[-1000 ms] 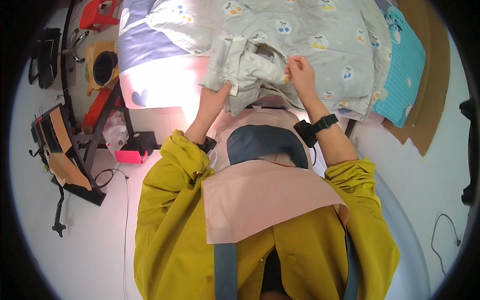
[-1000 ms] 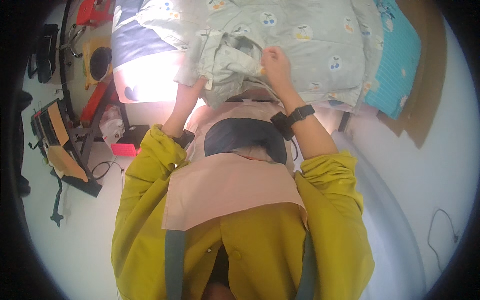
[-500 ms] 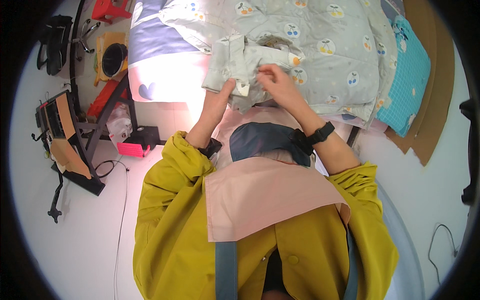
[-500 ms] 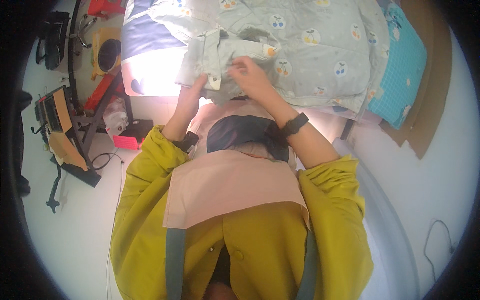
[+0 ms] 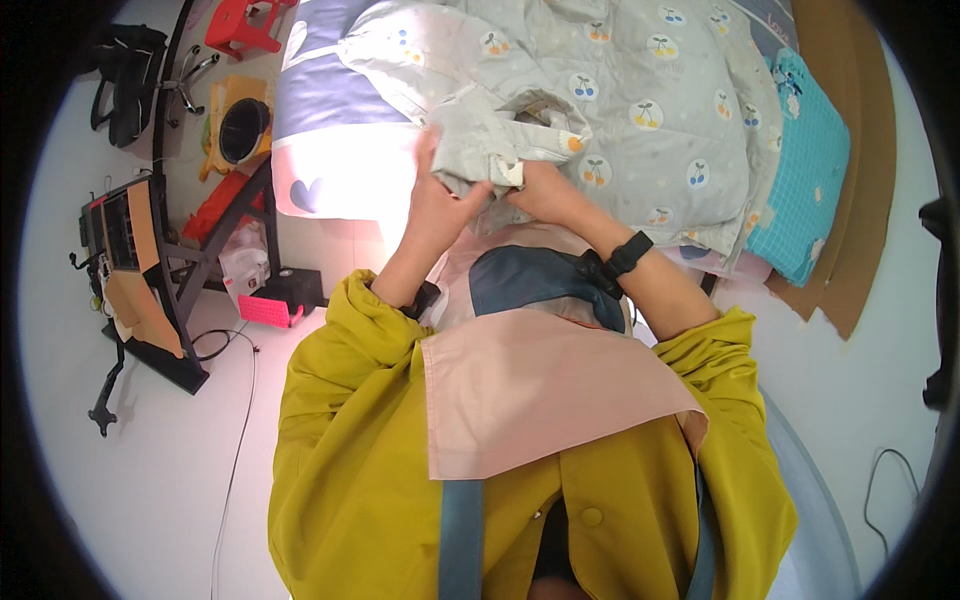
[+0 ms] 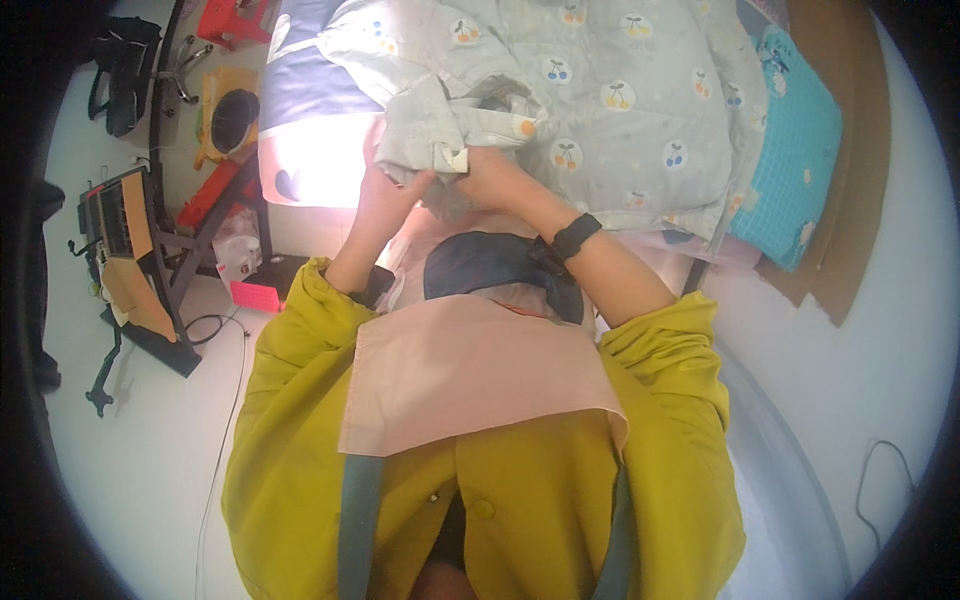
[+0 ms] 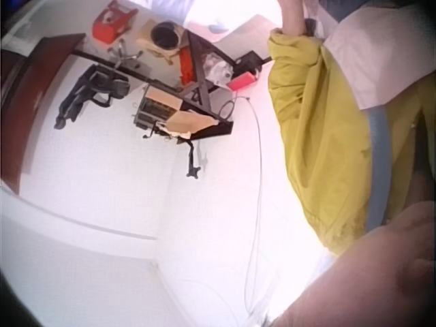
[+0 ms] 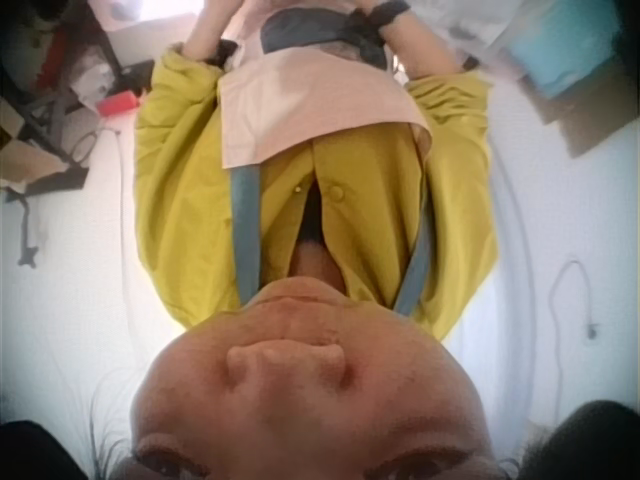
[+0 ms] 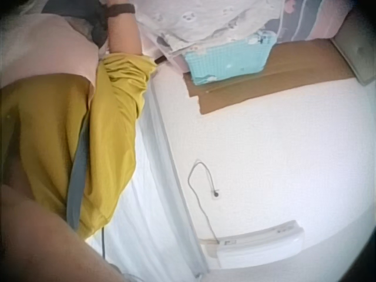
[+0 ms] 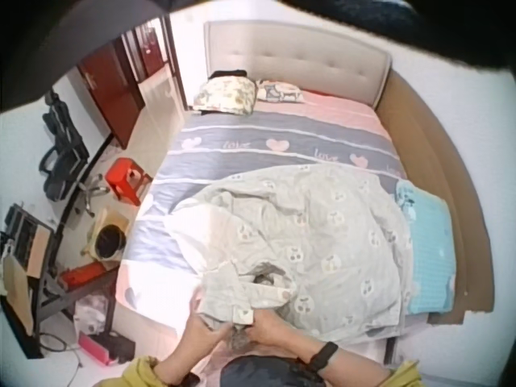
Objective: The person folds a floral-patterned duvet cover on a bed, then folds a light-colored blanket with small motifs. The person smooths and aligns the edges of each item before folding them into compact rectangles and stacking them on the bed.
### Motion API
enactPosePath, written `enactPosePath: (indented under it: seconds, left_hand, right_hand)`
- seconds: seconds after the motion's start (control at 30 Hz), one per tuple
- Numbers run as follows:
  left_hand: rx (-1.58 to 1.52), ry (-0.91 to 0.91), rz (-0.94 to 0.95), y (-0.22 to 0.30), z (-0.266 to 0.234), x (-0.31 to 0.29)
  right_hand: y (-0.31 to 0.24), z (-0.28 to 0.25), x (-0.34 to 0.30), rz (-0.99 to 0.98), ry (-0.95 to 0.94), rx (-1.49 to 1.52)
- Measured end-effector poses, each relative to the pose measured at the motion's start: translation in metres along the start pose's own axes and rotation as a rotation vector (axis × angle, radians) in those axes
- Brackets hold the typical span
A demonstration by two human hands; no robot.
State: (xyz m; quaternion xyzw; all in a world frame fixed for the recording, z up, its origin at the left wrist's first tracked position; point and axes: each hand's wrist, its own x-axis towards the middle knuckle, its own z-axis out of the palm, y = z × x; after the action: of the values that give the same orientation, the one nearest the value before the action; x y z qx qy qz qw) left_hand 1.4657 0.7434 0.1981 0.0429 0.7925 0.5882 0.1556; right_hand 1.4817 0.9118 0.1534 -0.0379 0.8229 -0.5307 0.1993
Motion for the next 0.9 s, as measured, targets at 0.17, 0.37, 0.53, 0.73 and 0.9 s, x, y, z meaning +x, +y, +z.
enactPosePath:
  seconds: [0.17,0.37,0.53,0.73,0.9]
  left_hand:
    - [0.424,0.011,0.083,-0.015,-0.008,0.004]
    - [-0.283,0.337,-0.207,-0.008,-0.043,0.013]
    - [-0.302,0.247,0.019,0.003,-0.042,0.011]
    - [-0.216,-0.152,-0.06,0.032,-0.006,0.007]
    - [-0.366,-0.266,-0.313,0.027,0.002,0.015]
  right_hand:
    - [0.002,-0.015,-0.009,0.08,0.087,-0.084]
    - [0.015,-0.052,-0.03,0.244,0.348,0.157]
    - [-0.02,-0.075,-0.044,0.14,0.39,0.553]
    - [-0.053,-0.06,-0.045,-0.031,0.171,0.113]
    - [-0.087,-0.041,-0.05,0.054,0.165,-0.124]
